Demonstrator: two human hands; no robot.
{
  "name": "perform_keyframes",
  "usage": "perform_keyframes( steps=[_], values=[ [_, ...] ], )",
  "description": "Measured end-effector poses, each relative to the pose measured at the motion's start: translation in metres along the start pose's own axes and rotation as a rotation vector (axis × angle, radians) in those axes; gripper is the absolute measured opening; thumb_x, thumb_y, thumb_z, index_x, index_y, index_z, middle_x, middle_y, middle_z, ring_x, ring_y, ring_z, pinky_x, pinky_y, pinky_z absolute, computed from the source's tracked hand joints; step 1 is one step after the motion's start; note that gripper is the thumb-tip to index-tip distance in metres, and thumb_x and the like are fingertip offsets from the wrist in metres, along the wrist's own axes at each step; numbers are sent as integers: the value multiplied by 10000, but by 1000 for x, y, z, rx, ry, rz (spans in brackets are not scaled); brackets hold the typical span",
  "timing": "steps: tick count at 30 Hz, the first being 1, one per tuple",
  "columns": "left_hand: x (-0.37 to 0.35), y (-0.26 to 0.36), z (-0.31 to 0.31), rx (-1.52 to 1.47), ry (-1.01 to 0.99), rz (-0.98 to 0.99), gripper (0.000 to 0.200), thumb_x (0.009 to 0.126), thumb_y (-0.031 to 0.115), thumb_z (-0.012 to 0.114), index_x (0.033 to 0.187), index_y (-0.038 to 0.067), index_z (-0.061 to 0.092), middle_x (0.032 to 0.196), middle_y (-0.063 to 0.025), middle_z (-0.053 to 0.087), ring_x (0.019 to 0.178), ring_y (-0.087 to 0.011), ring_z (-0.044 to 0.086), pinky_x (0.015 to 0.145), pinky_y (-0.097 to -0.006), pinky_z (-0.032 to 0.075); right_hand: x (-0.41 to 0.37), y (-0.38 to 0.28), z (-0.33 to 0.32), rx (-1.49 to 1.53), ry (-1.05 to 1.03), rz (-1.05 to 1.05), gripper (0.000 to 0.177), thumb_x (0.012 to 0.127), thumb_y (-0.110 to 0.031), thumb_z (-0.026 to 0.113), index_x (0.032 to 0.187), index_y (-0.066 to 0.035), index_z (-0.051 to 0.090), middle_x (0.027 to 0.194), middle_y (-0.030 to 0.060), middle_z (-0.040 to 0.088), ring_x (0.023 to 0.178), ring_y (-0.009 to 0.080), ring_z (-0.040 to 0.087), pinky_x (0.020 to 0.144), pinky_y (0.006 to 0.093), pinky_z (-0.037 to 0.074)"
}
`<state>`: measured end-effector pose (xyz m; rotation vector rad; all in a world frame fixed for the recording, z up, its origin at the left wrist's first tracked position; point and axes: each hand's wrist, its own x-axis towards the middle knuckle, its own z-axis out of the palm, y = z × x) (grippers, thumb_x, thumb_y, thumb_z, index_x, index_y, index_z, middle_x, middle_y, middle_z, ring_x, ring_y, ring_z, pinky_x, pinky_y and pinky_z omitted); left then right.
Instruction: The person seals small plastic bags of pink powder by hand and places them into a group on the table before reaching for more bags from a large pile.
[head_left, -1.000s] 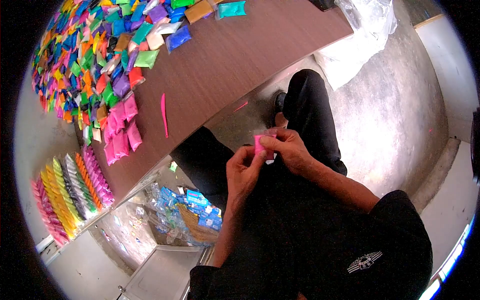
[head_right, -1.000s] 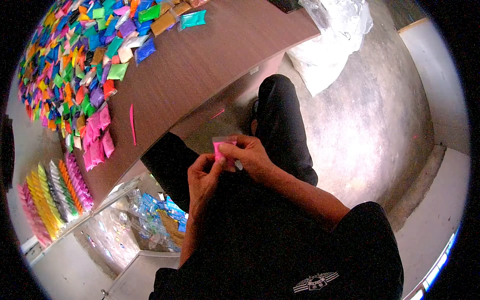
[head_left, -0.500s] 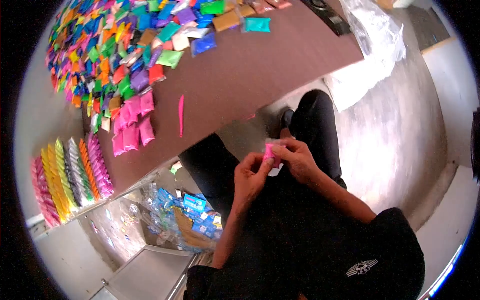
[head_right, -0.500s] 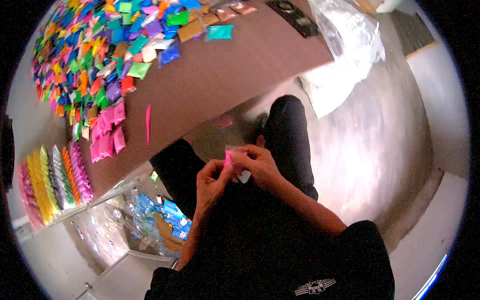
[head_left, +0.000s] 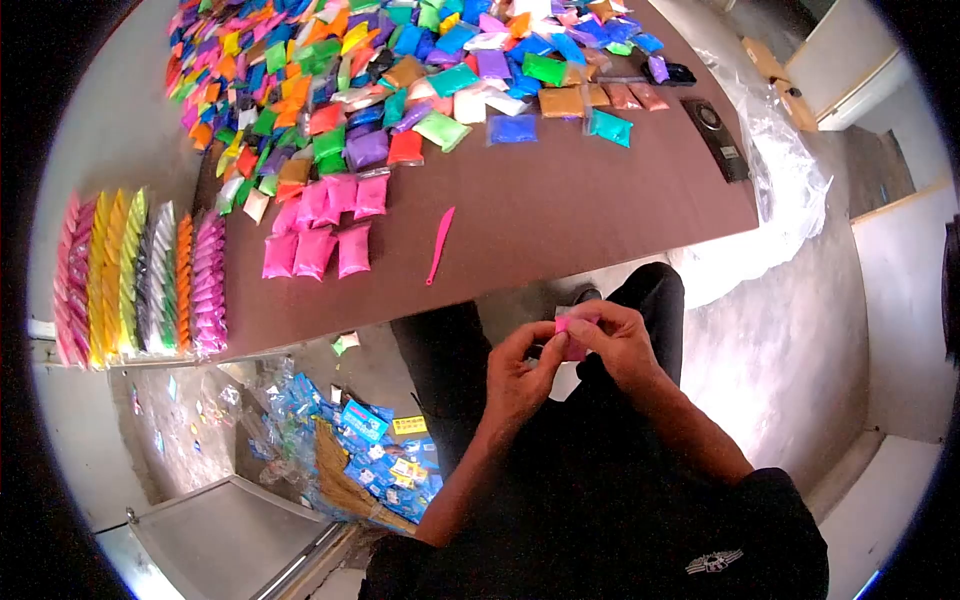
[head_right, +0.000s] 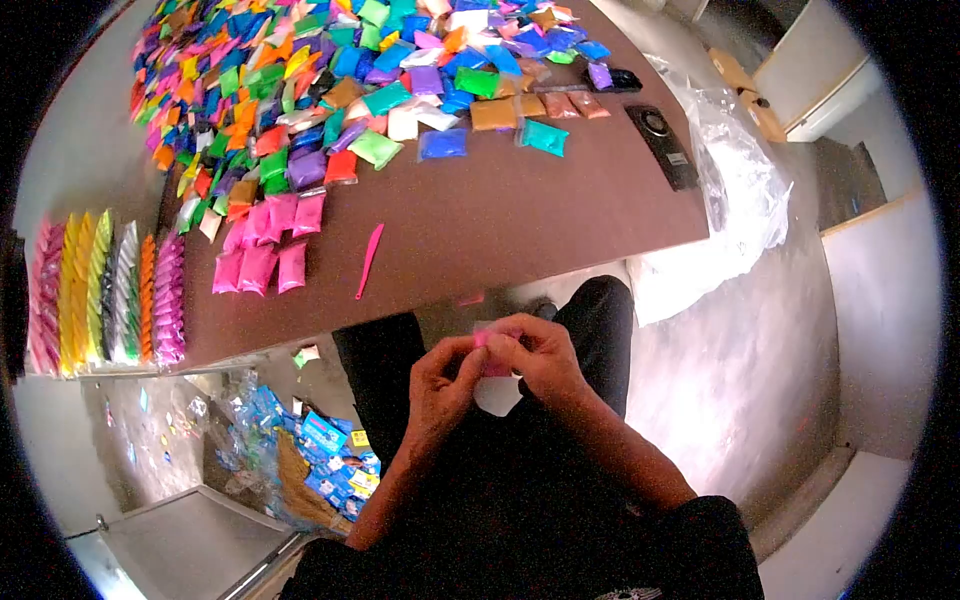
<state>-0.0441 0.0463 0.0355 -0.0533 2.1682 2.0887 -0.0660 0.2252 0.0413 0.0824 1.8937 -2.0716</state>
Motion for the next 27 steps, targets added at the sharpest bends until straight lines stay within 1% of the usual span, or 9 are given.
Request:
perform_keyframes(
  steps=[3,5,9,11,16,18,21,24,27],
  values=[
    [7,14,-17,149,114,95,170,933,126,752,1055,11,721,946,-105,732,805,-156,688,725,-301,550,21,-22,-2,-102,36,-28,188,995,-167,693,1084,-6,734,899,32,712,828,105,652,744,262,549],
    [18,18,-38,343,309,387,181,885,85,785,1039,14,719,957,-135,720,825,-229,704,731,-322,558,42,-38,-6,-277,37,-176,268,978,-196,725,1164,-4,701,929,32,714,850,106,657,748,271,551],
    [43,27,-76,462,405,465,184,857,55,784,1027,30,720,1026,-148,722,907,-323,702,789,-384,573,88,-53,-7,-240,62,-245,382,962,-217,750,1275,-26,645,963,30,718,890,98,660,762,280,555],
    [61,29,-90,745,445,647,205,845,63,789,1037,37,721,1076,-145,726,954,-335,697,832,-416,572,107,-62,-5,-507,43,-283,459,949,-158,766,1351,-29,586,1002,11,691,917,89,626,788,251,521],
    [85,23,-105,953,408,643,204,856,117,787,1043,53,737,1118,-107,737,1039,-318,679,927,-431,521,128,-62,7,-850,151,-427,425,929,-171,772,1316,-66,632,1062,117,708,948,211,682,830,314,547],
    [86,15,-105,952,412,645,169,887,137,771,1033,53,766,1135,-104,755,1087,-309,678,991,-434,507,126,-57,7,-904,249,-716,470,909,-296,765,1310,-87,639,1291,162,662,1162,396,639,958,465,538],
    [87,10,-106,929,434,634,171,881,142,781,1034,65,775,1149,-92,761,1093,-299,681,999,-429,503,119,-47,1,-1069,165,-927,460,901,-287,753,1307,-97,651,1405,136,602,1259,376,588,1017,474,508],
    [88,8,-105,939,444,632,190,870,146,796,1042,66,775,1151,-87,762,1096,-297,684,999,-430,505,116,-41,0,-1194,36,-974,471,887,-305,757,1298,-96,659,1405,112,610,1258,328,600,1004,472,503],
    [88,9,-105,959,431,618,191,859,141,809,1033,70,777,1146,-85,763,1092,-297,688,1005,-431,502,115,-37,3,-1235,75,-930,469,885,-320,756,1283,-87,668,1397,103,617,1257,306,604,989,457,495]
  ],
)
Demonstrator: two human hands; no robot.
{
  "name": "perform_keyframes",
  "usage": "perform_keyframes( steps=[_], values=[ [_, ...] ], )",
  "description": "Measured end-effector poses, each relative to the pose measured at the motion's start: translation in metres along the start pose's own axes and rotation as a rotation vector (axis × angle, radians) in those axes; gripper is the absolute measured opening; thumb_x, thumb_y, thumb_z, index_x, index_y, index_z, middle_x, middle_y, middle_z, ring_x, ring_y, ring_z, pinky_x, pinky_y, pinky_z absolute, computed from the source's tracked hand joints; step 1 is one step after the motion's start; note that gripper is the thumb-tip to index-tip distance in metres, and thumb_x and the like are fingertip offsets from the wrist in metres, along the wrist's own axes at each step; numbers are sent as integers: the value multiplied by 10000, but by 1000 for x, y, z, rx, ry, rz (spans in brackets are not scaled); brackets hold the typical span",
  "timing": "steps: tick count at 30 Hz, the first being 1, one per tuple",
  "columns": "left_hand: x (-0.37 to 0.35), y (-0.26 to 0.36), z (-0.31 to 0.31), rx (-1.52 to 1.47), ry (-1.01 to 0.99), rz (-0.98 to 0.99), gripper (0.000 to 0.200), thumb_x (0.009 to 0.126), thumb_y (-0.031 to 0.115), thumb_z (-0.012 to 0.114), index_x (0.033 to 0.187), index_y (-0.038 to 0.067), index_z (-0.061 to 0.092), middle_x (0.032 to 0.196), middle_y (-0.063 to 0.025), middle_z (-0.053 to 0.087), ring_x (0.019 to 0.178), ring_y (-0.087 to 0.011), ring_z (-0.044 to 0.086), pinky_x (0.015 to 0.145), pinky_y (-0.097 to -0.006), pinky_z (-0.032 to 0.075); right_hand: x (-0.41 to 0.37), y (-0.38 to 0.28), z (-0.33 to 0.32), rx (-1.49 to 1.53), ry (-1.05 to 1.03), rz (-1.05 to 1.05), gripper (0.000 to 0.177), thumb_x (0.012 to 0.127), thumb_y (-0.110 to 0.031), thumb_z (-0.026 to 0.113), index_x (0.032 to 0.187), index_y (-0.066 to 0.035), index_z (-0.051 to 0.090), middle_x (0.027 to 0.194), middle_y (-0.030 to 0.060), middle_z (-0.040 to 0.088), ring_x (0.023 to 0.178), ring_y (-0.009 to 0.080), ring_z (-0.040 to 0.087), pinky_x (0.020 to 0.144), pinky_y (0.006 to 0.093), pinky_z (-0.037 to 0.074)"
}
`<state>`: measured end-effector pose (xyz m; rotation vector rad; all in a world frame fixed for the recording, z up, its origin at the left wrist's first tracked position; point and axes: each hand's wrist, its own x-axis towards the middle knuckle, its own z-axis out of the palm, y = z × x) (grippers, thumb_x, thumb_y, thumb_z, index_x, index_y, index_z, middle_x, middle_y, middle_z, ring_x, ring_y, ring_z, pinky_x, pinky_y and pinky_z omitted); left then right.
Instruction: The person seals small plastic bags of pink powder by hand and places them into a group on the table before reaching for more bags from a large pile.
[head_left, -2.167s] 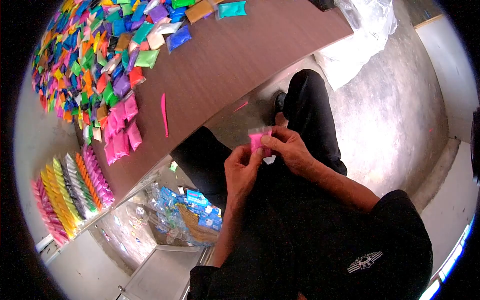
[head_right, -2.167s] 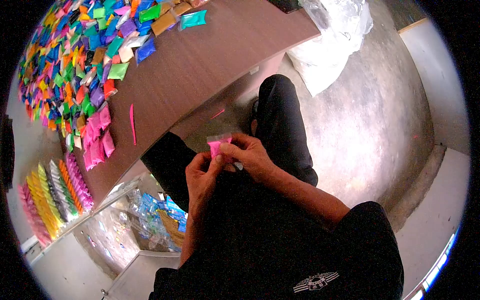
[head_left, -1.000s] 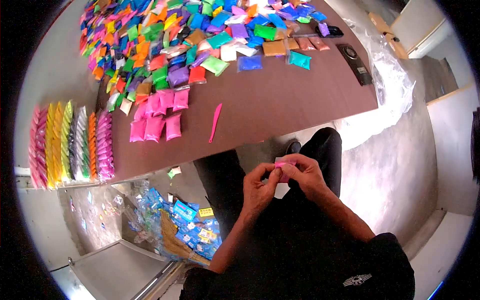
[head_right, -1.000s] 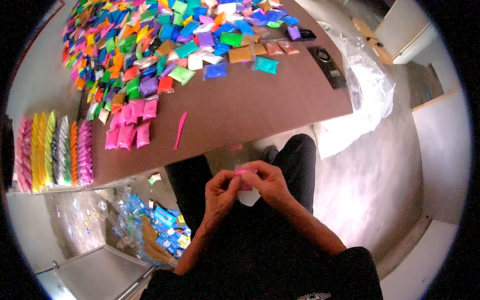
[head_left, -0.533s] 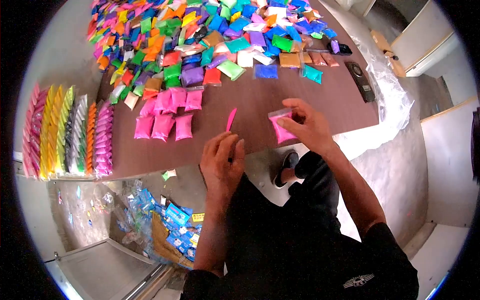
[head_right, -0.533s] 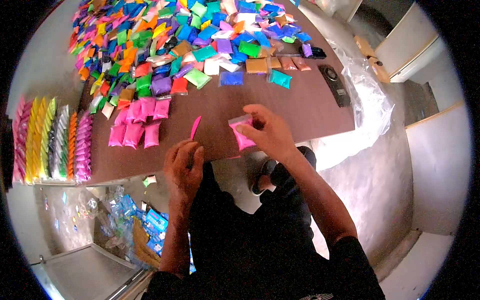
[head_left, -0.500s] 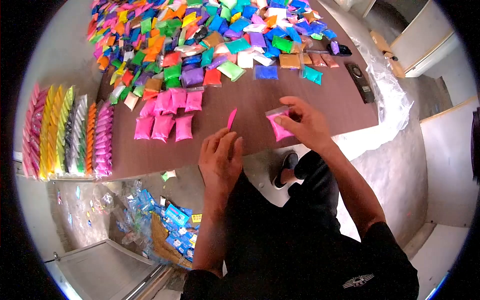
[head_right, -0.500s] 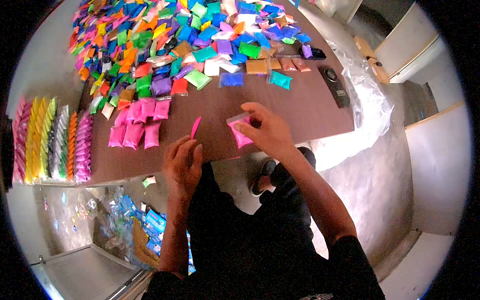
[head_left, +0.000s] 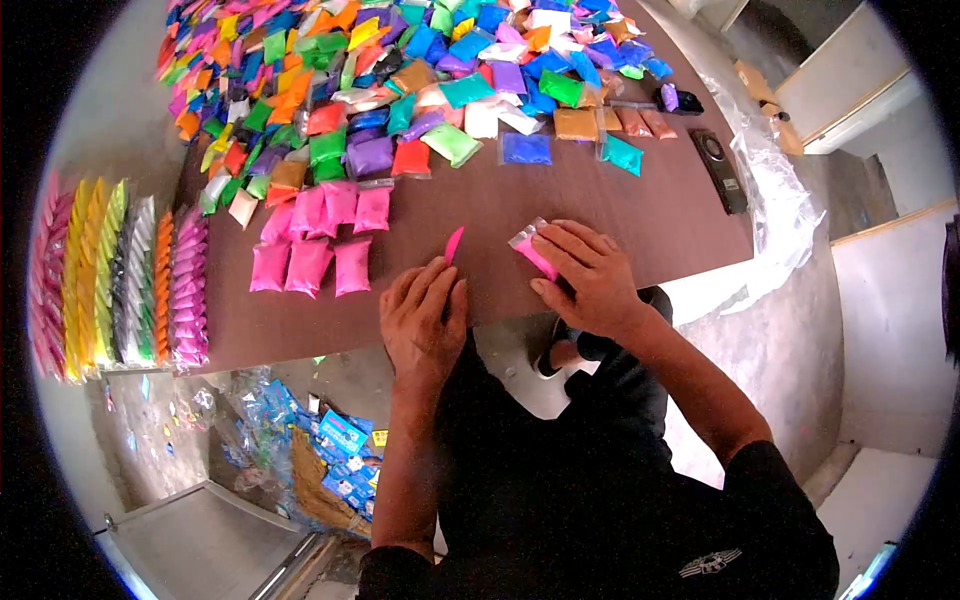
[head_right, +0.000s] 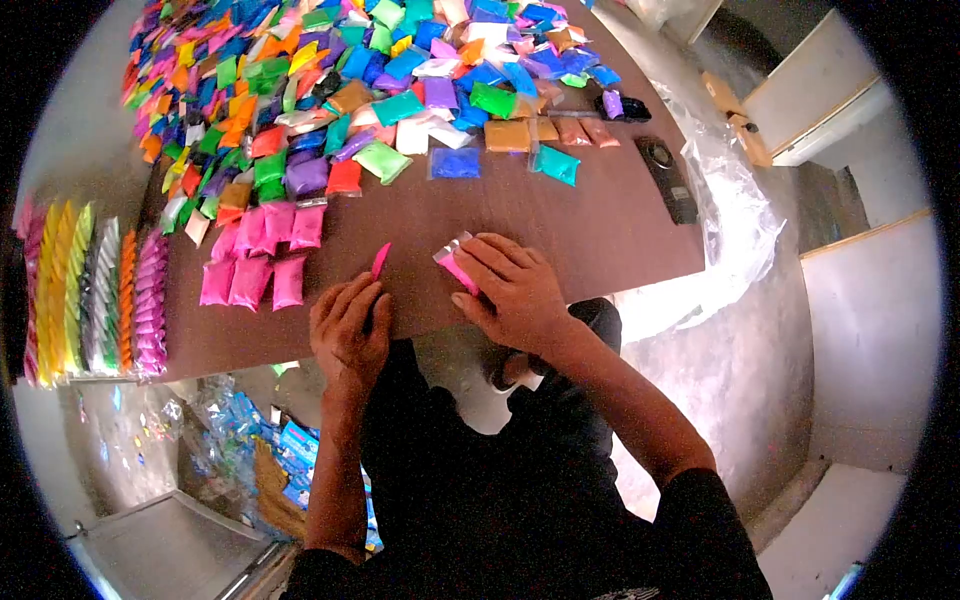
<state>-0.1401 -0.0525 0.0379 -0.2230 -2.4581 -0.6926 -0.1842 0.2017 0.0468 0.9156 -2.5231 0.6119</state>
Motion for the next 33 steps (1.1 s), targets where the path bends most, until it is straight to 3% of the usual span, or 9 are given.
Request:
perform_keyframes(
  steps=[7,9,10,12,15,22,24,27,33],
  values=[
    [19,-3,-8,-9,-56,46,161,871,84,764,1028,57,739,1057,-100,736,956,-317,680,853,-425,538,0,0,1,29,26,17,469,878,-319,760,1280,-93,672,1370,99,625,1252,296,606,986,453,487],
    [29,0,-12,-59,-123,-45,132,889,66,723,1019,45,714,990,-122,712,920,-347,678,788,-439,552,-1,1,0,79,43,38,469,856,-300,777,1275,-116,674,1361,95,625,1249,302,608,989,457,493],
    [34,1,-15,-56,-129,-35,132,889,66,723,1019,45,714,990,-122,712,920,-347,678,788,-439,552,0,1,-1,81,50,46,469,856,-300,777,1275,-116,674,1361,95,625,1249,302,608,989,457,493],
    [43,1,-21,-22,-343,-86,159,939,69,667,1086,21,704,997,-159,694,953,-385,683,806,-457,553,0,1,-4,125,95,18,452,841,-259,786,1266,-146,677,1348,82,625,1240,308,607,985,455,503],
    [51,5,-22,146,-410,-2,191,950,68,629,1127,27,687,1012,-168,683,941,-384,682,806,-469,551,-3,5,-1,114,101,-60,478,771,-158,816,1232,-132,691,1287,69,648,1181,301,627,975,432,524],
    [60,0,-17,330,-415,92,211,925,52,630,1127,31,689,1003,-172,678,920,-381,680,792,-453,556,-5,6,6,109,118,-9,429,791,-156,795,1211,-154,705,1257,39,660,1156,287,633,962,424,526],
    [60,6,-16,-26,-380,-21,198,914,41,656,1108,31,694,1005,-166,688,878,-358,694,769,-416,565,-4,6,5,108,116,-6,423,797,-156,784,1213,-159,707,1253,36,662,1151,280,629,944,422,524],
    [57,29,-5,-249,-386,-125,163,913,41,679,1074,24,700,979,-168,703,838,-335,705,751,-392,564,-5,7,5,112,109,-7,404,837,-188,769,1233,-168,686,1265,29,642,1147,263,619,901,426,513],
    [59,44,18,-314,-403,-137,72,927,70,688,970,12,684,920,-180,704,830,-375,702,727,-427,550,-4,9,4,99,74,2,422,841,-200,759,1253,-166,680,1278,35,643,1144,266,621,909,425,513]
  ],
)
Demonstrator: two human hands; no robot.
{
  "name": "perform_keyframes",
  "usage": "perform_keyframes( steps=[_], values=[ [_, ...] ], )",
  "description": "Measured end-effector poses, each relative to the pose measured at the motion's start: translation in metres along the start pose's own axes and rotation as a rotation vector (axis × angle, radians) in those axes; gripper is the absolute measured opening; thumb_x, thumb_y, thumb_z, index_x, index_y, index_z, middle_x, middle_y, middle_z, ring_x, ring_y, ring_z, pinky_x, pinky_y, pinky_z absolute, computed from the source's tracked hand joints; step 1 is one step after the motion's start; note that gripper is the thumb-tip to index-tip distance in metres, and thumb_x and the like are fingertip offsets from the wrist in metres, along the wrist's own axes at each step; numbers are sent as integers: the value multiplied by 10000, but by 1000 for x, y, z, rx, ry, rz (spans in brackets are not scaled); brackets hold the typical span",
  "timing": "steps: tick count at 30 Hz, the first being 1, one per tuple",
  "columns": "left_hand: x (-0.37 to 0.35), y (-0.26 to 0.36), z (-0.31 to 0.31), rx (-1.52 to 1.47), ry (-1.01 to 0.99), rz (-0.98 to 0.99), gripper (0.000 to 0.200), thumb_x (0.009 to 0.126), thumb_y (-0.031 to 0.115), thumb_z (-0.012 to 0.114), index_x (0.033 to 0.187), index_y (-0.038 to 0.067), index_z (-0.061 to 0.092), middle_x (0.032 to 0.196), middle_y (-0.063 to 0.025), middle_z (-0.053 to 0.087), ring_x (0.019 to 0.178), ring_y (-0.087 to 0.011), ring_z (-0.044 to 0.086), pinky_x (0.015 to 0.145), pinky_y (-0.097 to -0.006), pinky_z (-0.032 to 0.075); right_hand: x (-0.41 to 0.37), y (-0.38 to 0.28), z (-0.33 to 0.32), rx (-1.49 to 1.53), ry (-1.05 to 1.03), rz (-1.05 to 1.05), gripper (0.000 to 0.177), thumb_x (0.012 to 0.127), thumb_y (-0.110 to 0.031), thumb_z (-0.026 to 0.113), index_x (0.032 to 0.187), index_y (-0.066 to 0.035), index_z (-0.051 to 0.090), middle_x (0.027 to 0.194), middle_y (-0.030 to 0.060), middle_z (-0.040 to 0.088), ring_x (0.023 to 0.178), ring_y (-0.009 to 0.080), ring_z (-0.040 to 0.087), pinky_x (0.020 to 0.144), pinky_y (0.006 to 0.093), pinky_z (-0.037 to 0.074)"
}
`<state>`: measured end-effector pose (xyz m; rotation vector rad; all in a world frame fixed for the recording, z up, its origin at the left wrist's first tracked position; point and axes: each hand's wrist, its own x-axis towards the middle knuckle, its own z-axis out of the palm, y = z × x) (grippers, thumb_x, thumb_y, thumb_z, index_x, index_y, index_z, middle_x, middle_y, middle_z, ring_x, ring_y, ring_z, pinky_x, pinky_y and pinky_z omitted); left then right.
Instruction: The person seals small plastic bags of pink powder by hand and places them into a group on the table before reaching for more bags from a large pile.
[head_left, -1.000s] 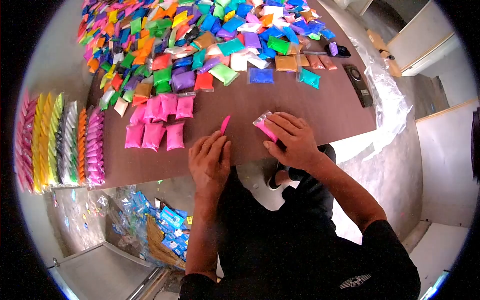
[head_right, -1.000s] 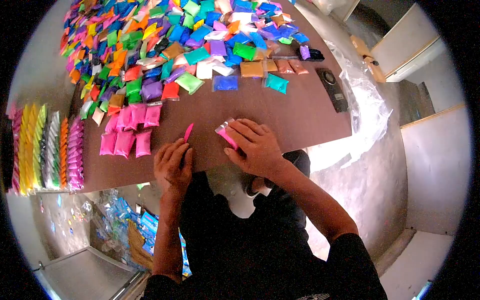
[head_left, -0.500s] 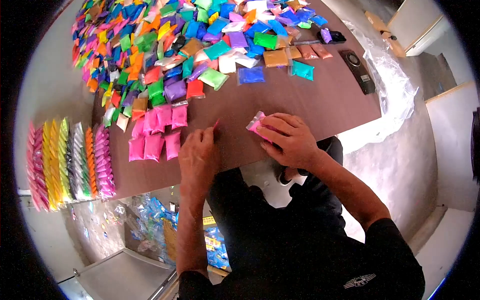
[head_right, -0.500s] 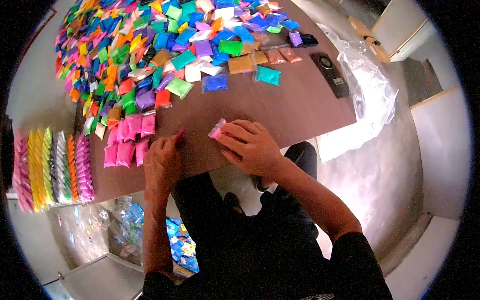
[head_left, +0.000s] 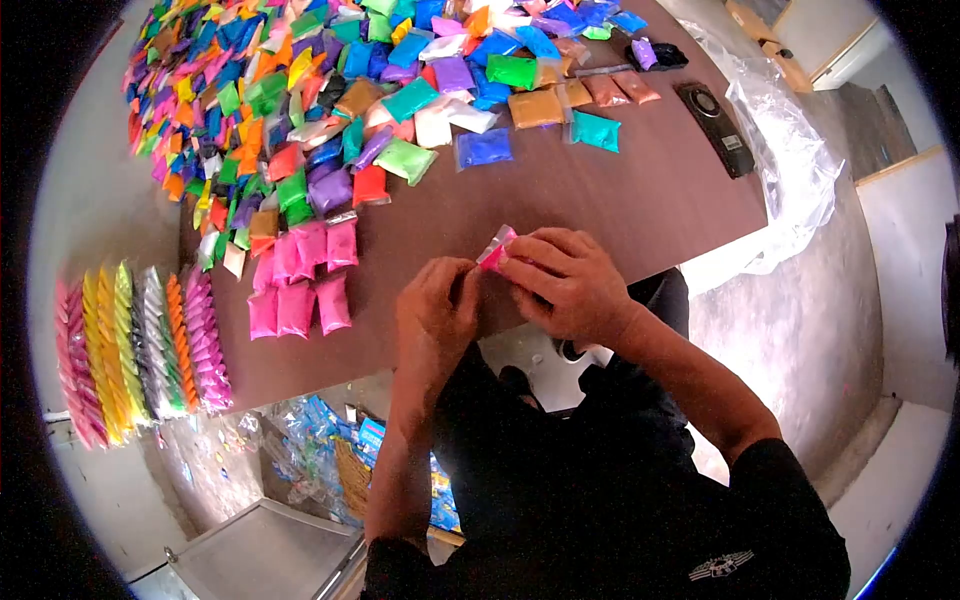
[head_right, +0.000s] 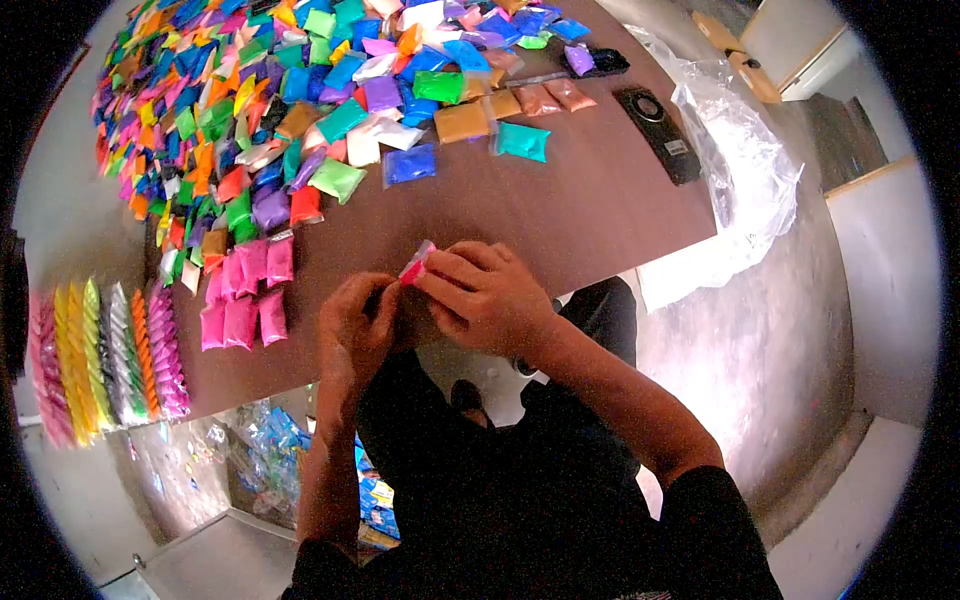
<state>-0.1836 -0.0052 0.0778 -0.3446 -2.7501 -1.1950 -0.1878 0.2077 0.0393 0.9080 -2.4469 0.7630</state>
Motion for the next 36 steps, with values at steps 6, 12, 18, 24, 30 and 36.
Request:
perform_keyframes(
  steps=[6,12,18,24,30,36],
  values=[
    [9,-12,1,213,12,48,127,949,130,692,967,6,710,886,-176,709,803,-354,701,723,-418,542,4,-4,0,43,40,21,430,796,-143,775,1220,-159,707,1219,32,668,1110,275,628,915,421,516],
    [15,4,-4,24,31,-32,124,942,133,690,897,20,666,908,-172,689,816,-396,673,713,-468,531,2,-4,0,57,55,14,423,788,-141,781,1205,-134,711,1216,49,670,1111,287,629,926,427,519],
    [21,1,14,160,12,119,104,950,132,666,906,38,665,888,-167,679,806,-399,671,706,-484,529,-1,0,3,44,35,6,428,811,-196,773,1225,-136,685,1256,53,652,1122,302,620,937,444,510],
    [44,-8,14,221,2,128,107,937,141,678,903,40,671,872,-164,680,805,-407,669,694,-483,525,0,1,4,45,42,-14,439,806,-198,778,1230,-133,683,1260,54,646,1122,304,623,934,443,510],
    [28,9,4,9,-24,-11,117,922,134,707,895,21,690,884,-172,704,815,-392,690,700,-445,534,1,-3,-7,162,34,66,448,800,-208,784,1229,-140,673,1237,101,640,1110,320,628,919,456,510],
    [2,-1,6,103,39,-33,94,932,109,698,903,20,693,858,-174,700,785,-373,694,692,-419,533,2,-3,-3,122,77,29,476,748,-160,814,1203,-123,676,1182,110,645,1058,315,647,886,427,509]
  ],
)
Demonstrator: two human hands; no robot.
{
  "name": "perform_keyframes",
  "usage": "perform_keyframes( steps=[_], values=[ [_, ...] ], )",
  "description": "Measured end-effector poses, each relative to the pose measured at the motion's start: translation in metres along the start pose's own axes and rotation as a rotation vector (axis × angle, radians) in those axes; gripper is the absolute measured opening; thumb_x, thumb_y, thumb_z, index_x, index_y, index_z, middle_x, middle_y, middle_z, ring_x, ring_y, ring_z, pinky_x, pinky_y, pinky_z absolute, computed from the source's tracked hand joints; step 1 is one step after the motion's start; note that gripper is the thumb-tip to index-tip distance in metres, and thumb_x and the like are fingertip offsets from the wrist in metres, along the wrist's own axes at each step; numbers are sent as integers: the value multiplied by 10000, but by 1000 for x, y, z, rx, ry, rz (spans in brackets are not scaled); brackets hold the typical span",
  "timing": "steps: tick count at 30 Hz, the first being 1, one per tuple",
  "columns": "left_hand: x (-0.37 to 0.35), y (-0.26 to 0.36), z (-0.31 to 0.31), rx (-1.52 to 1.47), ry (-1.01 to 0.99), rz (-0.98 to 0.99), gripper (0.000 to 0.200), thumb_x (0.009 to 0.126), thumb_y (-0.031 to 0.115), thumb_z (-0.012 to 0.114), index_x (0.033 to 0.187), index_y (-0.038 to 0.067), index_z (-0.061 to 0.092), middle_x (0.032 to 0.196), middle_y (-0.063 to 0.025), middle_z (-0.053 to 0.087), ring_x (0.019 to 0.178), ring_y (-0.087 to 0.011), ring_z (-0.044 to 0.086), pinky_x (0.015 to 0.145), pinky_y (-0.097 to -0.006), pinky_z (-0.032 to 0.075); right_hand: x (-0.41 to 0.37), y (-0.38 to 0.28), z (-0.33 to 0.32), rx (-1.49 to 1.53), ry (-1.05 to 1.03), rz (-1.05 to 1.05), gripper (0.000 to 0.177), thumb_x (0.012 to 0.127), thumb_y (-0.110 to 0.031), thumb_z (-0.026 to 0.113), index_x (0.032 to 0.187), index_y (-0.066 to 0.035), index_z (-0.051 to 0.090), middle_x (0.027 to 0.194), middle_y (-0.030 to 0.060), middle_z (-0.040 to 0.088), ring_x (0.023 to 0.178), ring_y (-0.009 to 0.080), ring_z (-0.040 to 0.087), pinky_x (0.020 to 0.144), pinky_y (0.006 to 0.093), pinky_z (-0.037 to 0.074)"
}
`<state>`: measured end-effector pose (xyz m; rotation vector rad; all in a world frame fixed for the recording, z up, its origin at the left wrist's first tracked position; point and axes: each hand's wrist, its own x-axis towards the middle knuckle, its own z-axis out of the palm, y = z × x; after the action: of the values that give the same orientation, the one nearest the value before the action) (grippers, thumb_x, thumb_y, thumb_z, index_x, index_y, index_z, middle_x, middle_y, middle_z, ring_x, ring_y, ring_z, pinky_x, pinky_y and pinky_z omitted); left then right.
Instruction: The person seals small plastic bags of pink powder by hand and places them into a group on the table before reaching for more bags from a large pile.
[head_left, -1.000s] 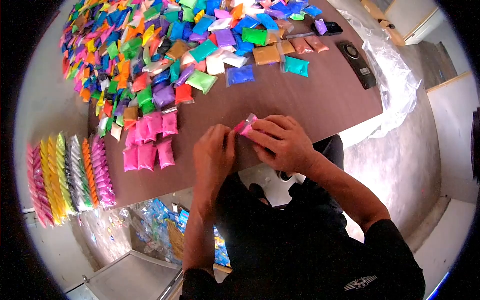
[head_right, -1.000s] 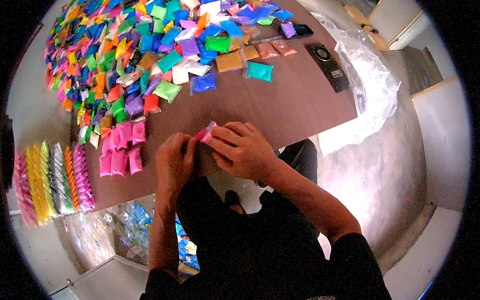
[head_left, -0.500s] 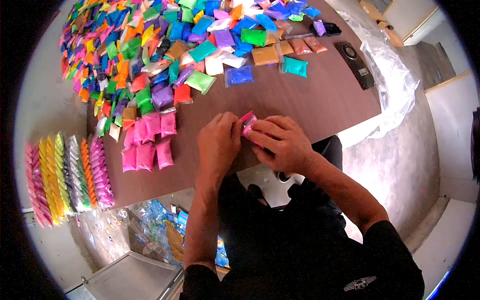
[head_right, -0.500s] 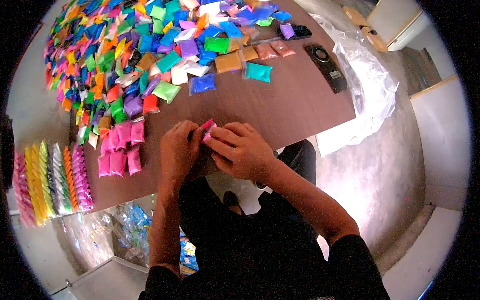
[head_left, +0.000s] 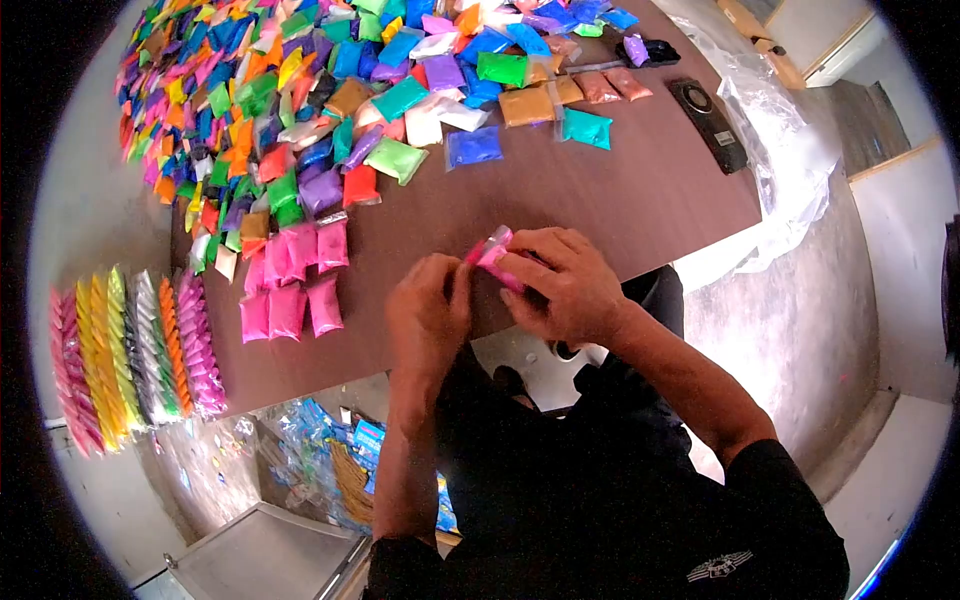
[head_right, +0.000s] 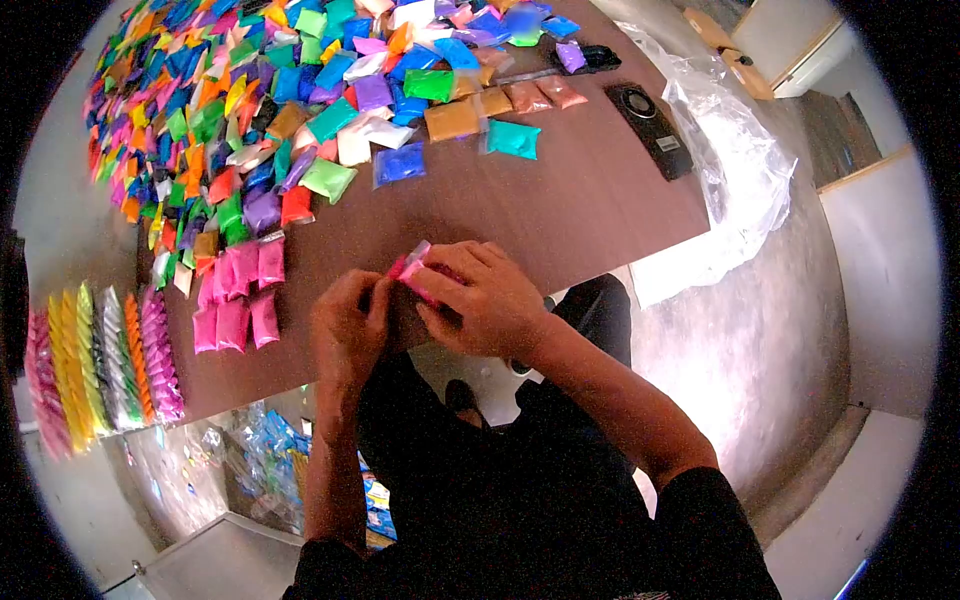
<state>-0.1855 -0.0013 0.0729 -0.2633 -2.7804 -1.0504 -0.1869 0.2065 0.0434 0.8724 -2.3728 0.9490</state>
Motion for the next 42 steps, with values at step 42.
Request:
perform_keyframes(
  steps=[42],
  values=[
    [31,18,7,158,-191,181,115,928,166,677,958,57,701,940,-159,695,851,-389,681,736,-445,544,-8,5,1,18,91,-31,262,785,-125,781,1030,-86,696,1087,110,672,939,315,681,829,418,557]
  ],
)
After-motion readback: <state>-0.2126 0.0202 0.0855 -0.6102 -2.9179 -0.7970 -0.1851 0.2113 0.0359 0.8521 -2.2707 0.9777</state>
